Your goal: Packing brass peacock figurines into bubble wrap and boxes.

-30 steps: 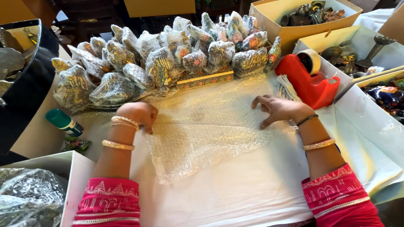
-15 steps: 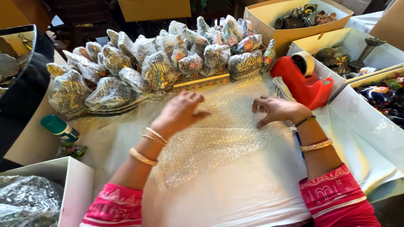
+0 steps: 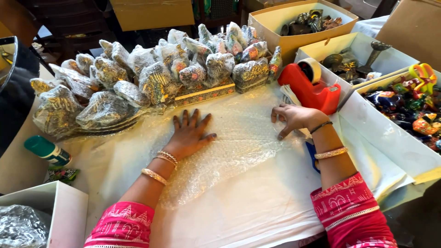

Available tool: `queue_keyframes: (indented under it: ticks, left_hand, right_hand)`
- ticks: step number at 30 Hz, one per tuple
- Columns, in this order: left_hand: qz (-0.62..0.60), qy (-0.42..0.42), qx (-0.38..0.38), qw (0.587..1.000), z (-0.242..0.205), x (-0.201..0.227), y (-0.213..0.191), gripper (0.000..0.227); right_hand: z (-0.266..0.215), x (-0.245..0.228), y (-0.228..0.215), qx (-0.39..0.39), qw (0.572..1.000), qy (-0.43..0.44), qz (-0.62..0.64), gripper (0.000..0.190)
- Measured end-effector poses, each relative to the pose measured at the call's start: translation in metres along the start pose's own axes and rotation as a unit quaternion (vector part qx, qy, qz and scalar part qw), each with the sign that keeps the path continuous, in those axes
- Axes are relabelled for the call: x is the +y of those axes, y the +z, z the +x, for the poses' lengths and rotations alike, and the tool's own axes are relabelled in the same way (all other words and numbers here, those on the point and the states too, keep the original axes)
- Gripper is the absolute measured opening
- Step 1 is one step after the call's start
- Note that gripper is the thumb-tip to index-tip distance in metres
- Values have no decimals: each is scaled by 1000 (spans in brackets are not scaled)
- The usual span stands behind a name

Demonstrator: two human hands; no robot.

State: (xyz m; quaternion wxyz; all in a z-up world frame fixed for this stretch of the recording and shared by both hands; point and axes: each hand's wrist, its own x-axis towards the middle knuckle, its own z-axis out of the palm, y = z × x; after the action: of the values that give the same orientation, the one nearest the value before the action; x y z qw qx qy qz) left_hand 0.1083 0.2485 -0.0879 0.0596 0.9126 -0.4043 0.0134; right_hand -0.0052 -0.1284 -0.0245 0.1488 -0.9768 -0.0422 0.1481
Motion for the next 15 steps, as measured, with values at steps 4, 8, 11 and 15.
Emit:
queue_keyframes:
  ticks: [4,8,11,15]
  left_hand:
    - [4,-6,-7,1000,1,-17,1,86]
    - [-3,-14,-21,1000,1,-29,-4,90]
    - [-20,-24,-56,998,-2,-33,-15,94]
    - [-19,-34,-74,996,4,-27,-34,91]
  right_hand:
    - [0,8,1,8,1000,2,5,70]
    - [-7,16,-3,34,999,4,-8,63]
    - [-32,1,-10,113,993,-14,-30,52]
    - [-105,-60,-15,254,966,-2,-46,39]
